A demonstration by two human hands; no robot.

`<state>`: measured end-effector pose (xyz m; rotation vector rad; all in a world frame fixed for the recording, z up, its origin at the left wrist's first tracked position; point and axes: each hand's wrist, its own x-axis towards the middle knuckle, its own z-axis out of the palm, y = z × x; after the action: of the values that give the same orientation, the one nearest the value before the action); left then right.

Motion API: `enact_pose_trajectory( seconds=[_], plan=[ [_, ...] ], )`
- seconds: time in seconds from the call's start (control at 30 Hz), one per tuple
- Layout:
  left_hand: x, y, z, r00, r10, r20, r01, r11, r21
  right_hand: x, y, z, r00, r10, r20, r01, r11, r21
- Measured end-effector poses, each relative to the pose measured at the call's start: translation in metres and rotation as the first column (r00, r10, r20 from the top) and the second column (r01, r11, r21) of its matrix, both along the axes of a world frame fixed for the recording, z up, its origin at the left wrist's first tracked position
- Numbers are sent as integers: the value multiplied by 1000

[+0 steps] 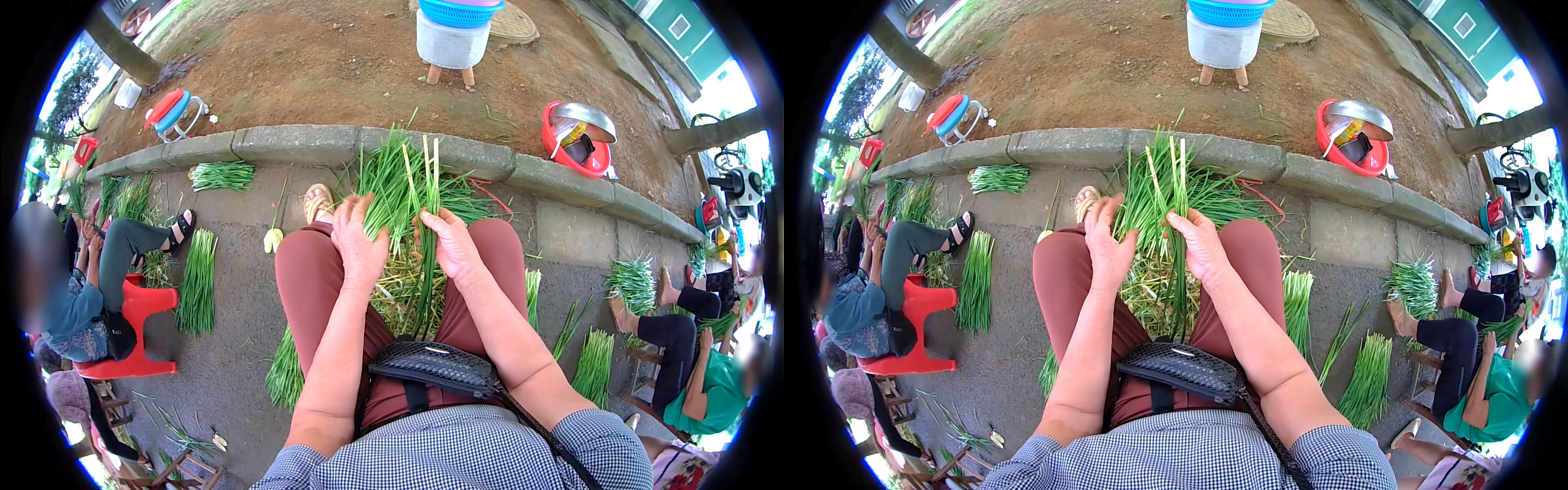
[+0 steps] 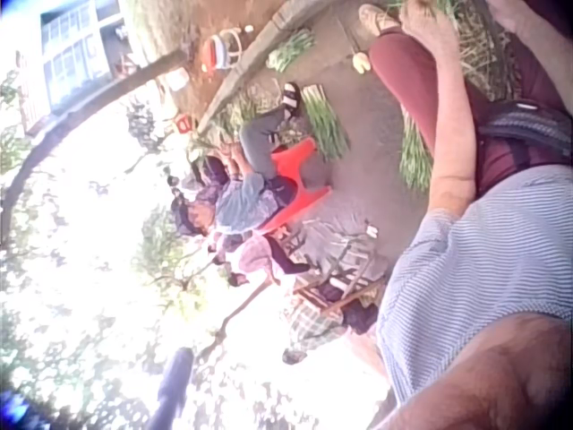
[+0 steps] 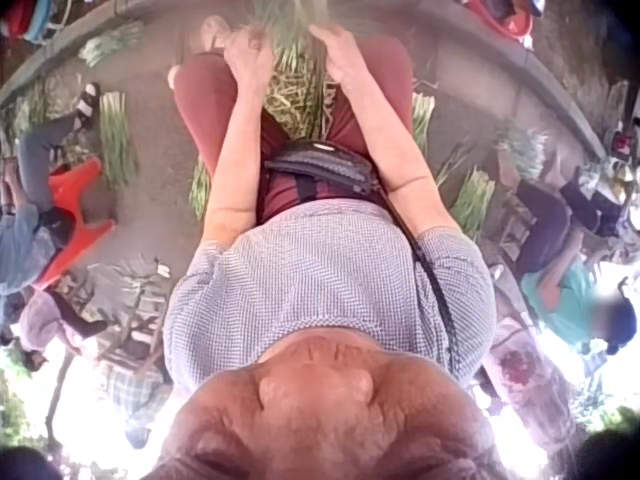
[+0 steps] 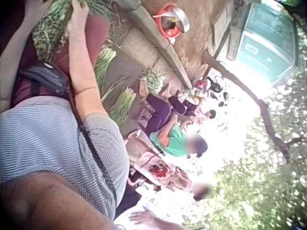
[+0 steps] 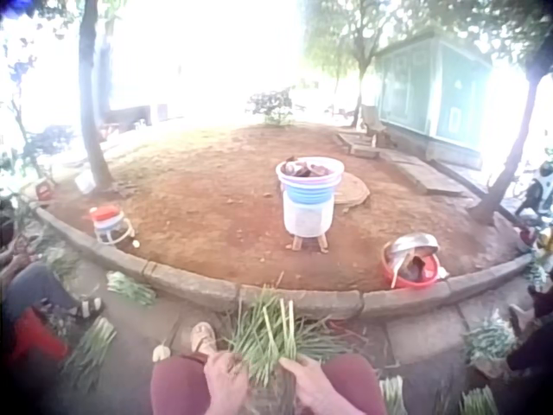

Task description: The person trims and cleans green stalks by hand, peeling away dry or yellowed outer layers and sorting the stalks while sitting outdoors with others.

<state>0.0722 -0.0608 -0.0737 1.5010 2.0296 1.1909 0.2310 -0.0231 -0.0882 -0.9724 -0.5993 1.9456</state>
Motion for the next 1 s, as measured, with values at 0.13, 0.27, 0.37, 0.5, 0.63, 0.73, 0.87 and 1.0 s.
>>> enact_pose_trajectory(
  seconds=[0.13, 0.27, 0.37, 0.5, 0.63, 0.73, 0.87, 1.0],
  plan=[
    [2, 2, -12, 834, -20, 551, 12, 1000, 18, -4, -2, 4, 1000, 7, -6, -7, 1000, -5],
    [-9, 1, -3, 584, 55, 810, 160, 970, -181, -4, -1, 2, 1000, -7, 1, 7, 1000, -11],
    [-5, -2, -10, 861, 47, 506, 10, 994, -110, -3, 0, 1, 1000, -13, 2, 13, 1000, -7],
    [12, 1, -6, 986, 59, -156, -29, 981, 193, -5, -2, 3, 991, -99, 85, 100, 995, -8],
    [-5, 1, -17, 961, -65, -269, 116, 978, 175, -9, 1, -12, 991, -95, 93, 90, 994, 58],
    [2, 5, -28, 767, -49, 640, 50, 999, 17, -11, 0, -9, 986, -85, 144, 74, 994, 78],
    [11, 4, -19, 422, -52, 905, 288, 954, -80, -20, -8, -5, 970, -38, 241, -11, 980, 196],
    [15, 5, -37, 445, -44, 894, 262, 962, -82, -35, -16, -9, 963, 13, 271, -109, 934, 341]
  ],
)
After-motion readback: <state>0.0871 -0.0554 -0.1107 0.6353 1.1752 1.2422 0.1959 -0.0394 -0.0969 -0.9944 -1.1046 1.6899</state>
